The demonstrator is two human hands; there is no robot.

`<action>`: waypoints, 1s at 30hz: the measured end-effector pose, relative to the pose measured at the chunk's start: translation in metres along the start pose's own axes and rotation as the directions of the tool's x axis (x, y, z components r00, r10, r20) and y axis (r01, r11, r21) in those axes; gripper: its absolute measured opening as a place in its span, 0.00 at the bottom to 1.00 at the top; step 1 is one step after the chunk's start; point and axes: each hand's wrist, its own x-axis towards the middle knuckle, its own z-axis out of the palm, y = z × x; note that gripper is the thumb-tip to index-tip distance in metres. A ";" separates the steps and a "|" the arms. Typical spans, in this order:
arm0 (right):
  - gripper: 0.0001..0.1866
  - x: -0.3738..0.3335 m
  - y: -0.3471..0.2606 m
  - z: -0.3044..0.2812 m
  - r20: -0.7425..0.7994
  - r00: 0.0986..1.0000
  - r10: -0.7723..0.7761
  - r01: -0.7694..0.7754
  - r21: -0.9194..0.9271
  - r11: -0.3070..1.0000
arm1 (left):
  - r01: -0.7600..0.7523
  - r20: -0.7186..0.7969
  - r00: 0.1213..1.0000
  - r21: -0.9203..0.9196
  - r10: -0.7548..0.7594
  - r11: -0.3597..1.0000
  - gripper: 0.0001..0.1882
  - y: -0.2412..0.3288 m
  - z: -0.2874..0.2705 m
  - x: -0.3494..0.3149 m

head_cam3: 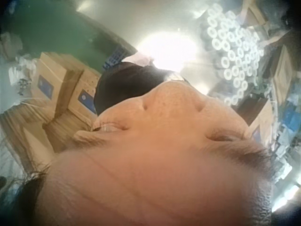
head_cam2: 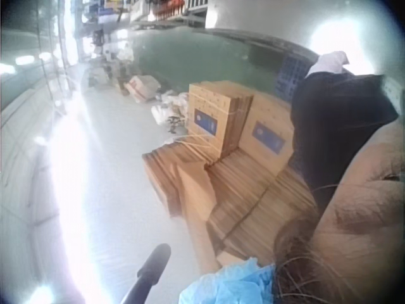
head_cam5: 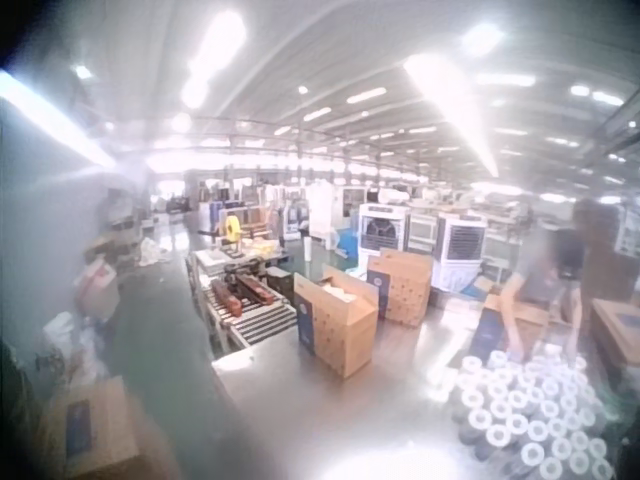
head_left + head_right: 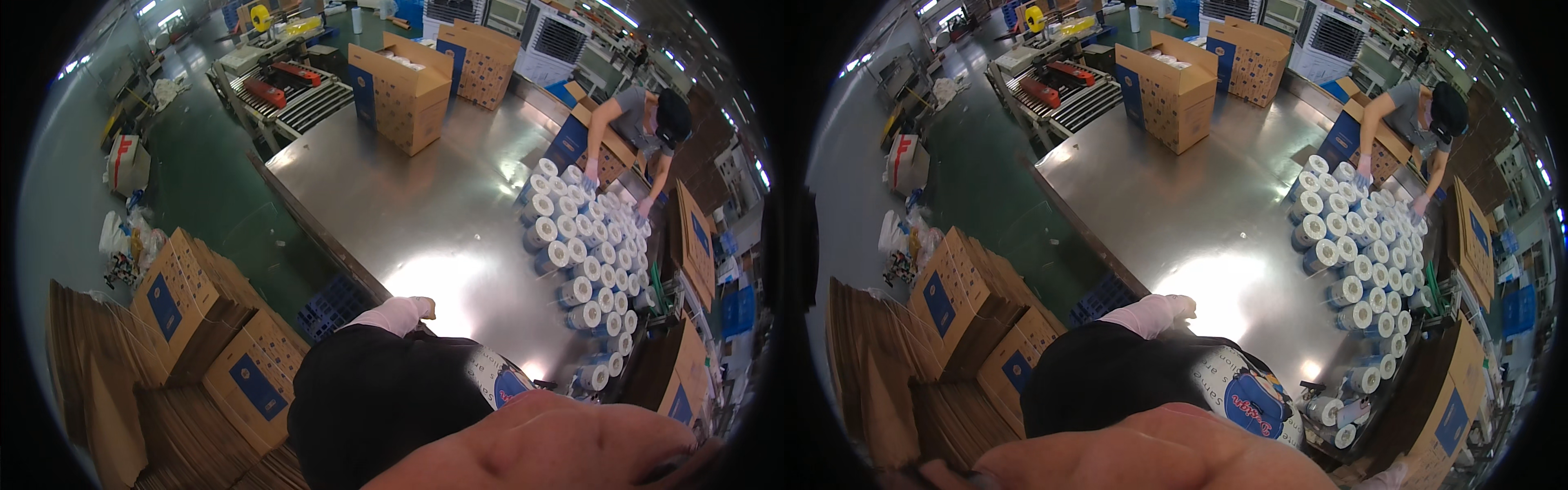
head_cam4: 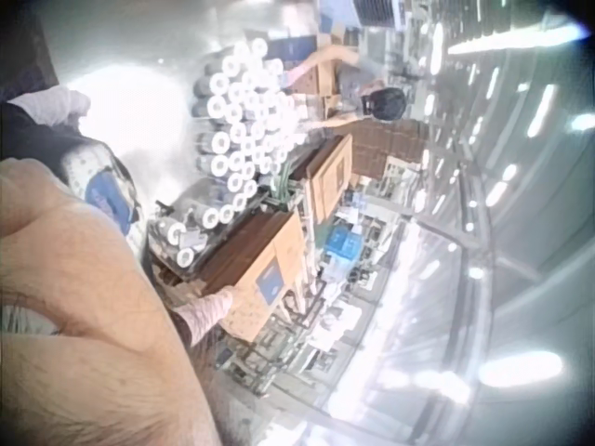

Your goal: The person assembles cardboard boxes and fills them with rolls of tape from a work table.

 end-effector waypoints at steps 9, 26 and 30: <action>0.22 -0.042 -0.061 -0.032 0.035 0.999 0.021 -0.020 -0.042 0.999 | 0.069 -0.012 0.998 -0.019 -0.070 0.997 0.20 -0.016 0.014 0.019; 0.28 -0.156 -0.217 -0.200 -0.573 0.496 -0.652 0.867 0.298 0.398 | -0.522 -0.731 0.672 -0.350 0.122 0.778 0.30 0.058 -0.154 0.008; 0.26 -0.159 -0.260 -0.232 -0.458 0.471 -0.754 0.838 0.499 0.220 | -0.812 -0.958 0.280 -0.269 -0.058 0.519 0.33 0.075 -0.255 -0.061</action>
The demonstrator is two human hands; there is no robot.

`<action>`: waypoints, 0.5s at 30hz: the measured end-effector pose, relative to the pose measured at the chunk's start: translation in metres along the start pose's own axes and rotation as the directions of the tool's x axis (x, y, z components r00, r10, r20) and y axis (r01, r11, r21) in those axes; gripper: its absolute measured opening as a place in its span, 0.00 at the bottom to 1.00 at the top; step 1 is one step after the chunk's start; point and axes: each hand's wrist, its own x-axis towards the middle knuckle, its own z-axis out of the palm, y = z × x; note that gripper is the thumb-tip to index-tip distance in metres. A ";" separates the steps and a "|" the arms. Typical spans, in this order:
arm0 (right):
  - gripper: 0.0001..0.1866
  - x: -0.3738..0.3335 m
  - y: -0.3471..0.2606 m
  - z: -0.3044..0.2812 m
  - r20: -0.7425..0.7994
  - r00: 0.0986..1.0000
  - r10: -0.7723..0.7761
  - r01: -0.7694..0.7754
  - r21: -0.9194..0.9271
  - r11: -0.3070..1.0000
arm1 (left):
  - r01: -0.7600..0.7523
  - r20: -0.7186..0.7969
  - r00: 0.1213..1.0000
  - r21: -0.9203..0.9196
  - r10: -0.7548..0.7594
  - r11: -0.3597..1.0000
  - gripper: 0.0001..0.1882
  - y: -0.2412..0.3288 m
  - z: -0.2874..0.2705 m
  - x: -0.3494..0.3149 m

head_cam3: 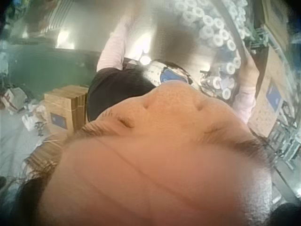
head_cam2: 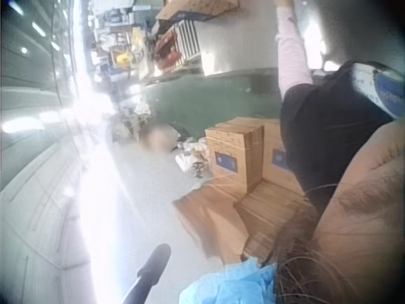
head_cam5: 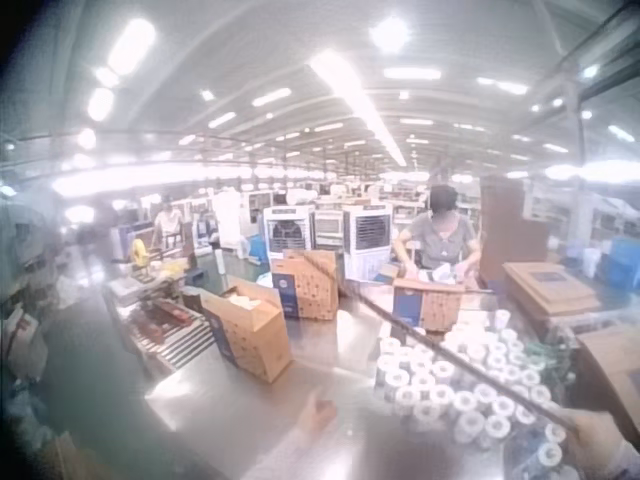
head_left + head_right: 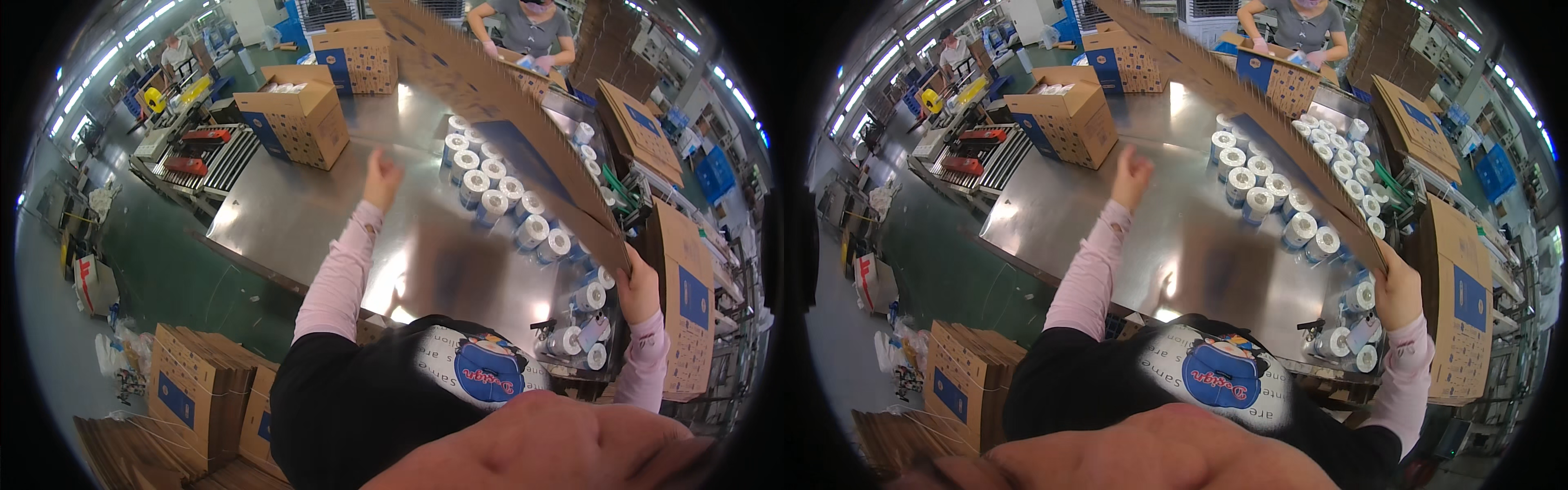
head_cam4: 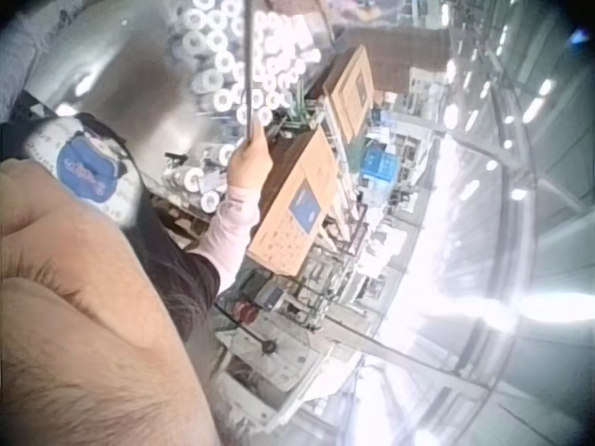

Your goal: The person assembles cardboard boxes and fills them with rolls of tape from a work table.

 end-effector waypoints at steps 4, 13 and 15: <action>0.29 0.029 -0.026 0.003 0.430 0.902 -0.039 0.088 -0.094 0.992 | -0.151 -0.303 0.952 -0.343 0.043 0.927 0.43 0.093 -0.024 0.035; 0.28 0.059 -0.059 0.057 0.696 0.674 -0.248 0.254 0.098 0.962 | -0.050 -0.453 0.891 -0.041 0.026 0.998 0.50 0.066 -0.032 0.009; 0.30 0.078 -0.047 0.062 0.609 0.773 -0.178 0.275 -0.070 0.959 | -0.049 -0.524 0.849 0.041 0.064 0.998 0.50 0.069 -0.039 0.004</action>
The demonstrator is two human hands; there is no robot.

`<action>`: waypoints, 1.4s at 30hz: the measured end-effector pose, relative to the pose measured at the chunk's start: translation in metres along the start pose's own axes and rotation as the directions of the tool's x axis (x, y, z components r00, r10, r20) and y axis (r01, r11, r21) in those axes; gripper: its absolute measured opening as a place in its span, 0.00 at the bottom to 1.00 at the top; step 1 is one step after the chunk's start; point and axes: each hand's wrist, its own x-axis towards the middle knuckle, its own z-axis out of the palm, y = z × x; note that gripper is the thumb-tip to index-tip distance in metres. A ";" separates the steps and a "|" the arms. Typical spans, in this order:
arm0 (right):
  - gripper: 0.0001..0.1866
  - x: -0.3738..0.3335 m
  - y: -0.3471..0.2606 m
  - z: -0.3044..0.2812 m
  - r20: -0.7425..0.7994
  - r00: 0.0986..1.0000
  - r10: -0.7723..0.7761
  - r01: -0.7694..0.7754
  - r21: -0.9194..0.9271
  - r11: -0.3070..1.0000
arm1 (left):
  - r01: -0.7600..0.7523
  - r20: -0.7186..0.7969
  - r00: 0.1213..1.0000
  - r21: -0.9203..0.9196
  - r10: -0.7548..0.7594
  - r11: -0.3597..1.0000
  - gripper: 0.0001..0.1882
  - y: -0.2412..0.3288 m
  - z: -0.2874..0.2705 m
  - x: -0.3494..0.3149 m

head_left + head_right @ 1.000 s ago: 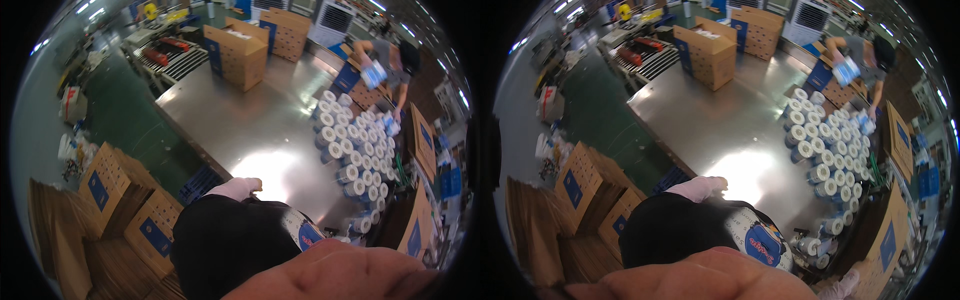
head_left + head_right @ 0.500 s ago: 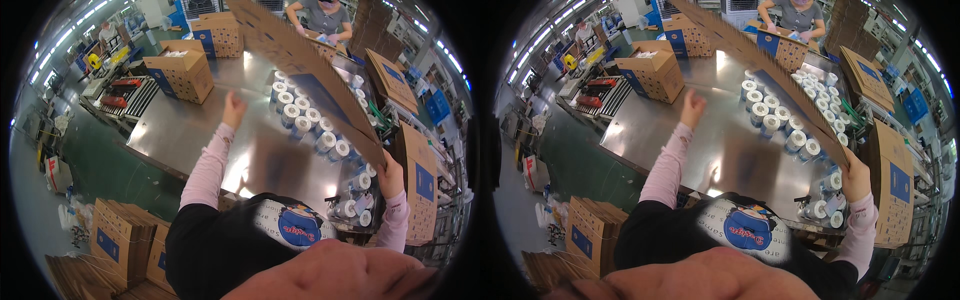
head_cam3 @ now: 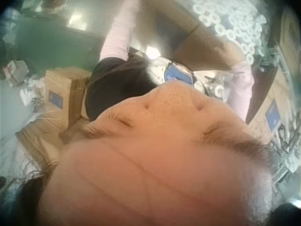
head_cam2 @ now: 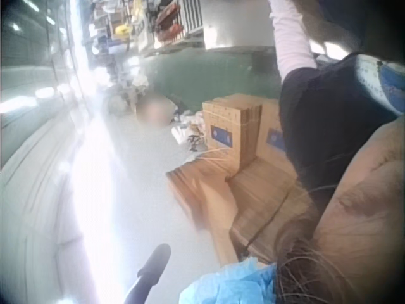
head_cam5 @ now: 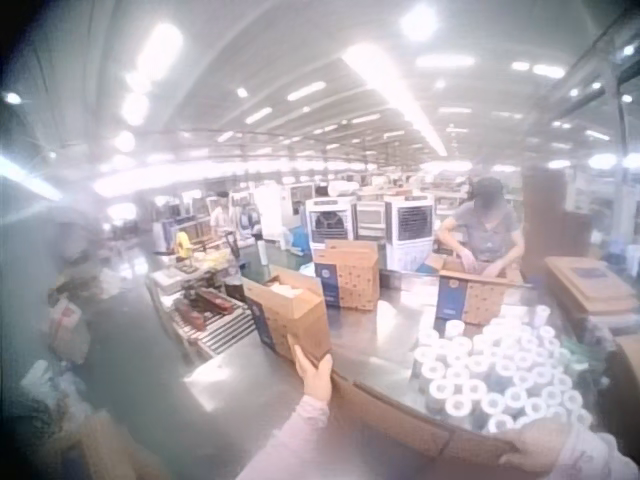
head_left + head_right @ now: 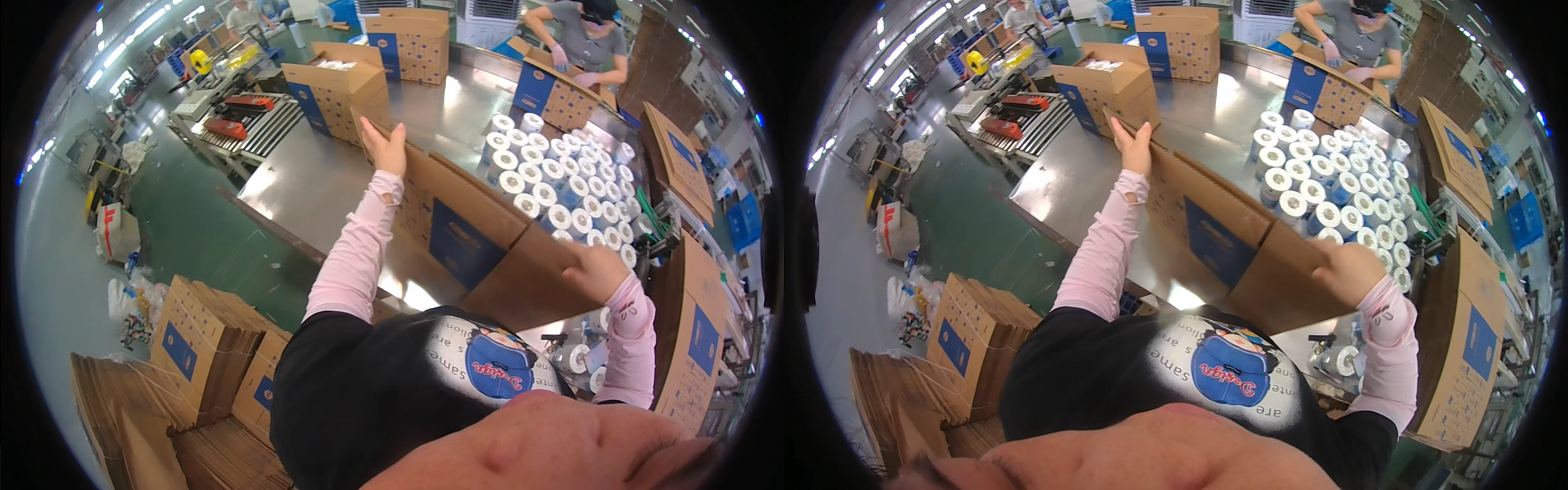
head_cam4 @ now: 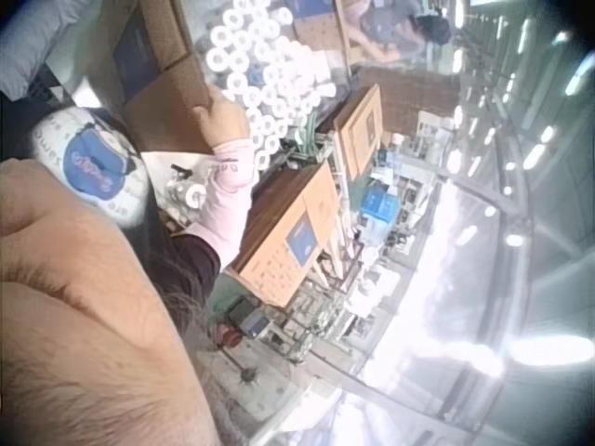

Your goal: The person assembles cardboard boxes and fills them with rolls of tape from a work table.

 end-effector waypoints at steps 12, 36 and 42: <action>0.23 -0.023 -0.061 0.090 -0.695 0.699 -0.168 -0.046 -0.278 0.960 | -0.160 0.210 0.975 0.407 0.078 0.899 0.49 0.017 -0.002 0.040; 0.14 0.063 0.035 0.099 0.263 0.913 -0.312 0.306 0.066 0.950 | -0.501 0.838 -0.373 0.181 -0.400 0.847 0.31 0.132 -0.026 -0.048; 0.14 0.063 0.081 -0.002 -0.659 0.750 -0.057 -0.031 -0.120 0.992 | -0.777 0.978 0.172 0.063 0.116 0.626 0.25 0.048 0.013 -0.050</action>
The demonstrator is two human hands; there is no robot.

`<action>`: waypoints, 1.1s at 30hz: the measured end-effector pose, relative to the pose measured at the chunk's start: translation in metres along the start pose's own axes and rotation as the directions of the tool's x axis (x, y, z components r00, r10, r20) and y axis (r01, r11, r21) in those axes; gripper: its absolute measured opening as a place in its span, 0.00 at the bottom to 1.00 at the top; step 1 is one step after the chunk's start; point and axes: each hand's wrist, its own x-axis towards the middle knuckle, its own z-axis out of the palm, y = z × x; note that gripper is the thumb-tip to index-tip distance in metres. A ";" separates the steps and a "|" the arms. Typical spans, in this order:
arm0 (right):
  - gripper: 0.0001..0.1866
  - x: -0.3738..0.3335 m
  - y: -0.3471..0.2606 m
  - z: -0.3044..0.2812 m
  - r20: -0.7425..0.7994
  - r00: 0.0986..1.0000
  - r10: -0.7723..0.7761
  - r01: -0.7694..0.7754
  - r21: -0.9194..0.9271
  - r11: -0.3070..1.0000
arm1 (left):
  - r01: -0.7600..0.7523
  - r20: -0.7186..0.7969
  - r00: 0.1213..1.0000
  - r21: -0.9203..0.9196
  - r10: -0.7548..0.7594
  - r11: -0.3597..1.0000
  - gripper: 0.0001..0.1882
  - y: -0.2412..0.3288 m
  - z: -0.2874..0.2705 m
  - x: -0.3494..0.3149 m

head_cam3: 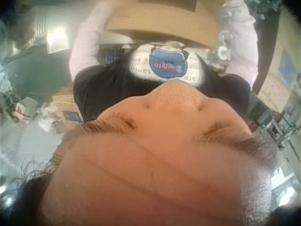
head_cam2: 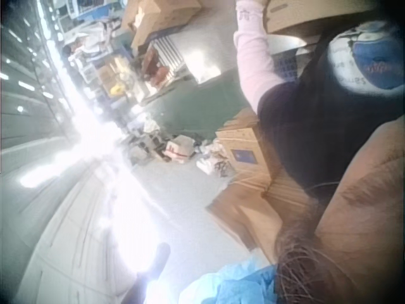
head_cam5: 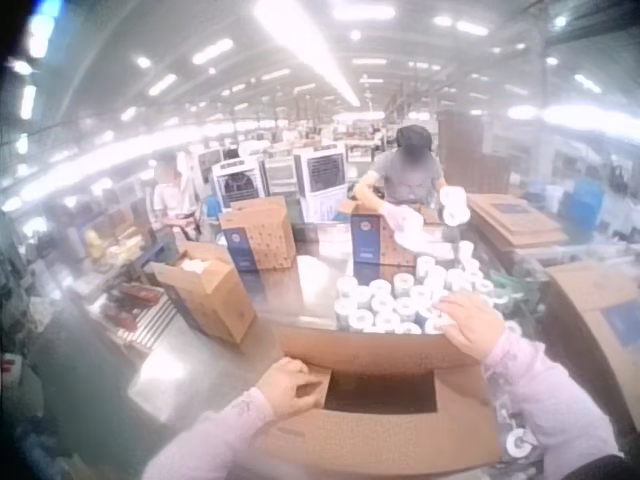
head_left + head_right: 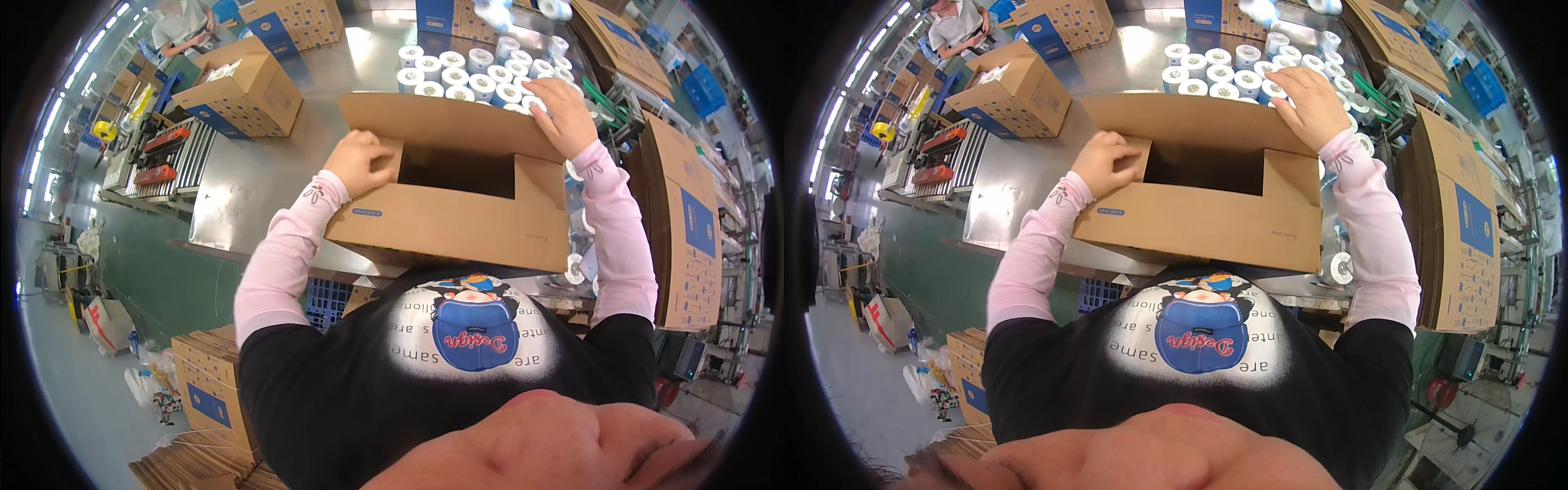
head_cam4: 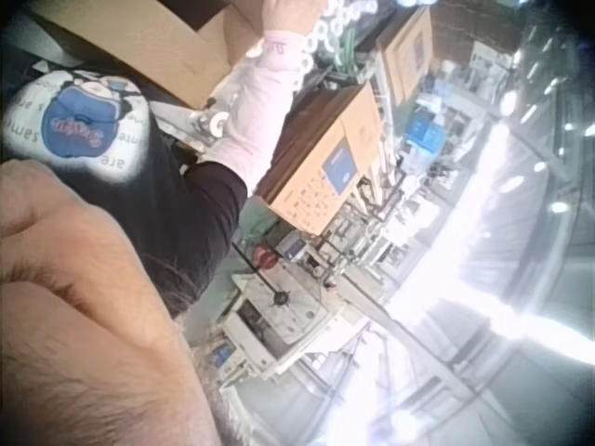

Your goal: The person assembles cardboard boxes and fills them with rolls of tape from a work table.

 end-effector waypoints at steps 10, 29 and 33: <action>0.27 -0.128 -0.018 0.033 0.258 0.961 -0.104 0.072 0.131 0.989 | 0.357 -0.383 0.695 -0.551 -0.608 0.754 0.33 -0.118 0.183 -0.057; 0.26 -0.249 -0.006 0.156 0.871 0.266 0.413 -0.530 0.490 -0.692 | 0.413 0.354 0.909 -0.836 -0.221 0.362 0.33 0.046 -0.112 -0.006; 0.23 -0.174 0.013 0.129 0.215 0.636 0.741 -0.591 0.753 0.289 | 0.310 0.444 0.894 -0.518 -0.059 0.797 0.40 0.105 -0.056 0.044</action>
